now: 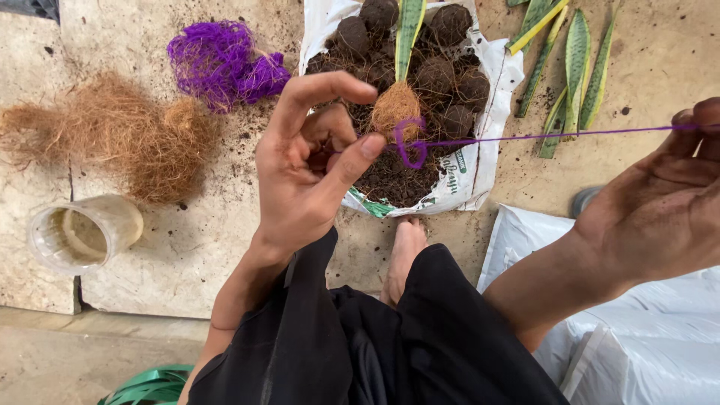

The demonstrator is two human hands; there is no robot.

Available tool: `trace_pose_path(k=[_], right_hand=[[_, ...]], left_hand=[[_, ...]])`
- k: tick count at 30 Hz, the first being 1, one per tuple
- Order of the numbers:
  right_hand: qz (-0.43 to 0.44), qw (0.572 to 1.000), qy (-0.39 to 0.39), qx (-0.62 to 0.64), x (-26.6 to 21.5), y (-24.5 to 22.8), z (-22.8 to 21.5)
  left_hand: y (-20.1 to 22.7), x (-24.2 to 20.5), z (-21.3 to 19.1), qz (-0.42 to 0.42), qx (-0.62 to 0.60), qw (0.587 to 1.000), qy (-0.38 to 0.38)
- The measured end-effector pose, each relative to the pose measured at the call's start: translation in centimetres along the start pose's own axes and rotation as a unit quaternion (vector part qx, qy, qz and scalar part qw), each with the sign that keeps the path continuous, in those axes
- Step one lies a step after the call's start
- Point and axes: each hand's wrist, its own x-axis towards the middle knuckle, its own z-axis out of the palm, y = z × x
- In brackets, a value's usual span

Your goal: The person wraps a plant root ball with coconut coir and secures it with purple string. They then place the wrapped plant aside and pick up another root ball to repeat the process.

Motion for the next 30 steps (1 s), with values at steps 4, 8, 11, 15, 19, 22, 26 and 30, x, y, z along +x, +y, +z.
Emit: trace_pose_path(k=[4,8,11,15,19,22,26,30], right_hand=[[0.013,0.999,0.024,0.024,0.0,1.0,-1.0],[0.034,0.991,0.073,0.109,-0.1,1.3,-1.7],[0.055,0.993,0.033,0.097,-0.9,0.8,-0.7],[0.047,0.998,-0.037,-0.009,-1.6,-1.0,1.7],[0.02,0.992,-0.102,-0.071,-1.7,-3.0,5.4],[0.009,0.983,-0.172,-0.067,-2.3,-4.2,8.2],[-0.004,0.959,-0.282,-0.039,-2.4,-5.7,10.1],[-0.065,0.946,-0.314,-0.046,-0.5,-5.1,10.3]], left_hand=[[0.4,-0.5,-0.2,0.0,0.001,1.0,0.011],[-0.4,-0.4,-0.5,0.01,0.051,0.999,-0.008],[-1.3,0.4,-2.4,0.005,0.19,0.981,-0.032],[-2.1,0.9,-4.6,-0.051,0.386,0.921,-0.019],[-1.3,1.2,-5.3,-0.124,0.587,0.8,-0.002],[-1.2,1.2,-4.0,0.072,0.664,0.742,0.058],[-2.0,0.9,-1.6,0.107,0.193,0.962,-0.161],[-5.0,1.6,0.1,0.059,0.021,0.94,-0.335]])
